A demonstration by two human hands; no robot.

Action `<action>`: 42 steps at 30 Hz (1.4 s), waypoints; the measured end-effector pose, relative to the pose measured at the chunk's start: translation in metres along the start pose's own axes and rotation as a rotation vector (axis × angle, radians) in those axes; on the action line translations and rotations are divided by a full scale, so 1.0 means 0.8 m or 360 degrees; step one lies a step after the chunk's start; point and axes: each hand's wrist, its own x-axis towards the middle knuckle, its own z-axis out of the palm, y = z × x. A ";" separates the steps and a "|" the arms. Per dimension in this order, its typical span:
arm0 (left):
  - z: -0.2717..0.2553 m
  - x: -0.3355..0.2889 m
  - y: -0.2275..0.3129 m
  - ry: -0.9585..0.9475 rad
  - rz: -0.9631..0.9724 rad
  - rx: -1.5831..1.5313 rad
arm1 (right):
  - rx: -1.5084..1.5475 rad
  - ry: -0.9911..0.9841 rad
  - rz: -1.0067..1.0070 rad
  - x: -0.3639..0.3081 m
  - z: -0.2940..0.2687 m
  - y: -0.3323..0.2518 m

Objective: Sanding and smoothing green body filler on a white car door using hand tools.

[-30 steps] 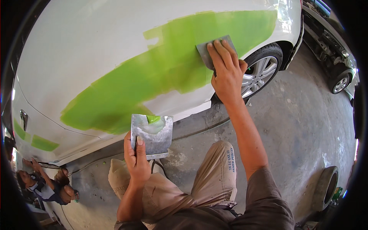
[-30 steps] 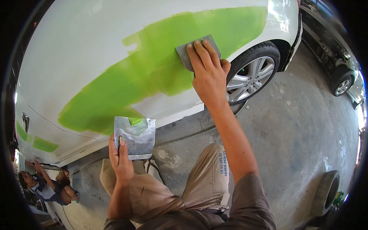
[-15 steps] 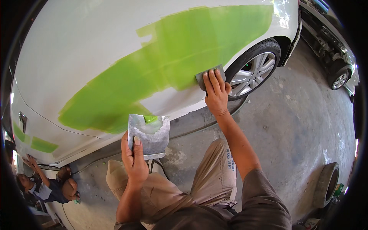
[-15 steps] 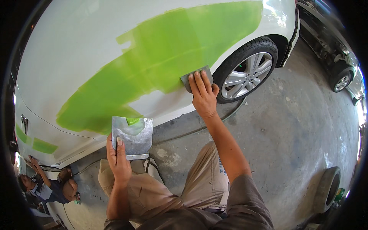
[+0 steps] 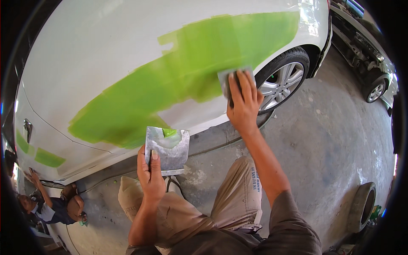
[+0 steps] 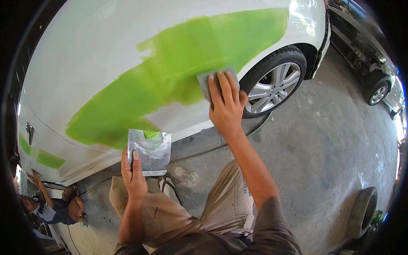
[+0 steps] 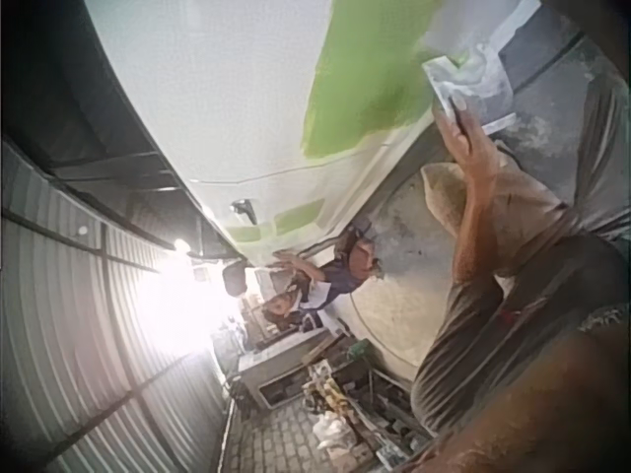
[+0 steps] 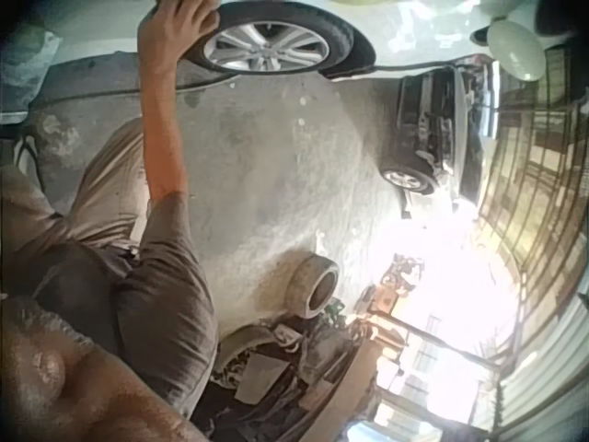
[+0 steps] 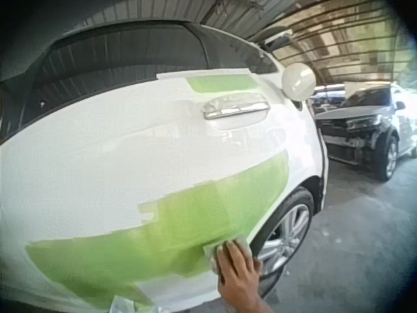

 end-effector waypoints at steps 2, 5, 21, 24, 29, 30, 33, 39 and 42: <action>-0.002 -0.001 0.003 -0.0009 0.0021 0.0019 | 0.0008 0.0062 -0.0034 0.063 -0.011 -0.007; -0.002 0.000 0.004 -0.0009 -0.0004 -0.0048 | 0.0088 0.0124 -0.0081 0.129 -0.006 -0.006; -0.006 0.000 0.007 -0.0030 -0.0016 -0.0097 | 0.0070 -0.0154 -0.0097 0.083 -0.012 -0.006; -0.006 0.000 0.004 -0.0054 -0.0009 -0.0114 | 0.0039 -0.0210 -0.0089 0.033 0.003 0.001; -0.011 0.000 0.002 -0.0079 -0.0009 -0.0078 | 0.0020 -0.0264 -0.0026 -0.038 0.028 0.014; -0.011 0.000 0.002 -0.0077 -0.0006 -0.0122 | 0.0012 -0.0304 -0.0023 -0.049 0.033 0.015; -0.012 -0.001 -0.007 -0.0038 -0.0039 -0.0201 | -0.0007 -0.0366 -0.0015 -0.079 0.046 0.020; -0.004 0.003 0.001 -0.0123 -0.0089 -0.0332 | -0.0079 -0.0370 -0.0003 -0.119 0.057 0.028; 0.001 0.004 0.004 -0.0115 -0.0208 -0.0538 | 0.0007 -0.0484 0.0075 -0.113 0.027 0.012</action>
